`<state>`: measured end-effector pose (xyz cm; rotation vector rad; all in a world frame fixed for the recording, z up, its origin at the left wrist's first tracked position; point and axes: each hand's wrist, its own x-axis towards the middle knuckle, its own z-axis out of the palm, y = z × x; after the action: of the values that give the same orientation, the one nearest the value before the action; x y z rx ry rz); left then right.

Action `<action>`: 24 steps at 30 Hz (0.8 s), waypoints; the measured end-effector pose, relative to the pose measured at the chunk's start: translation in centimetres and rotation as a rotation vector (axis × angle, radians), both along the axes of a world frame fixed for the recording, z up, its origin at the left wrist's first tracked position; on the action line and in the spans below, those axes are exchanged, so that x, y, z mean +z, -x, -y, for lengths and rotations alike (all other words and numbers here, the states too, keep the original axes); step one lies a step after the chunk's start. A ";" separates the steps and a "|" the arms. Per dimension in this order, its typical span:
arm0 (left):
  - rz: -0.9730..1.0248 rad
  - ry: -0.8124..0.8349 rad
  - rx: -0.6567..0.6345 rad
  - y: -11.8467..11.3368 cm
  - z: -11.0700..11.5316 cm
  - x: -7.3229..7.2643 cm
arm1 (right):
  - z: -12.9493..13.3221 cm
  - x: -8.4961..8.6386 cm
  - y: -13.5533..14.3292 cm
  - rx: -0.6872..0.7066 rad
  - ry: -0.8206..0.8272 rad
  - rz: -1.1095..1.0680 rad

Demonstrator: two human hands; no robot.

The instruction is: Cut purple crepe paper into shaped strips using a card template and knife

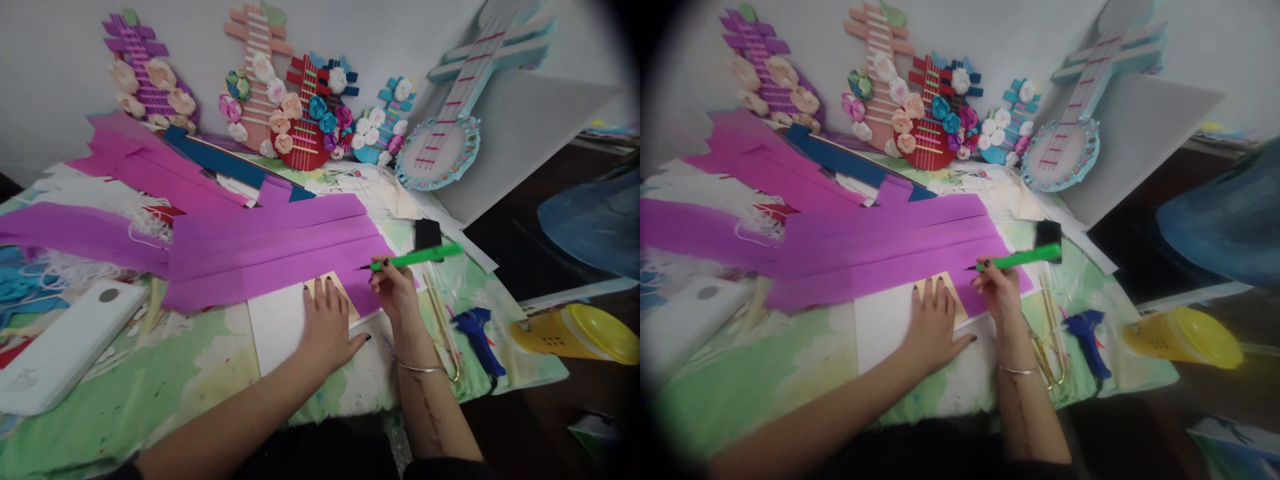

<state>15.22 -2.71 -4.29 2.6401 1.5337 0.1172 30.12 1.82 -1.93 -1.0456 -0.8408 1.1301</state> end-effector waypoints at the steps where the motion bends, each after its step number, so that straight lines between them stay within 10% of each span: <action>1: 0.008 -0.002 -0.002 0.0 0.0 0.0 | -0.2 -0.4 0.4 -0.029 -0.026 0.059; 24: 0.091 0.088 -0.026 0.3 -0.7 -0.1 | 0.2 -2.5 1.8 0.009 -0.106 0.829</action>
<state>14.92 -2.02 -4.42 2.5486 1.4422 0.1628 28.35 1.63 -4.47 -1.4388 -1.5320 0.6215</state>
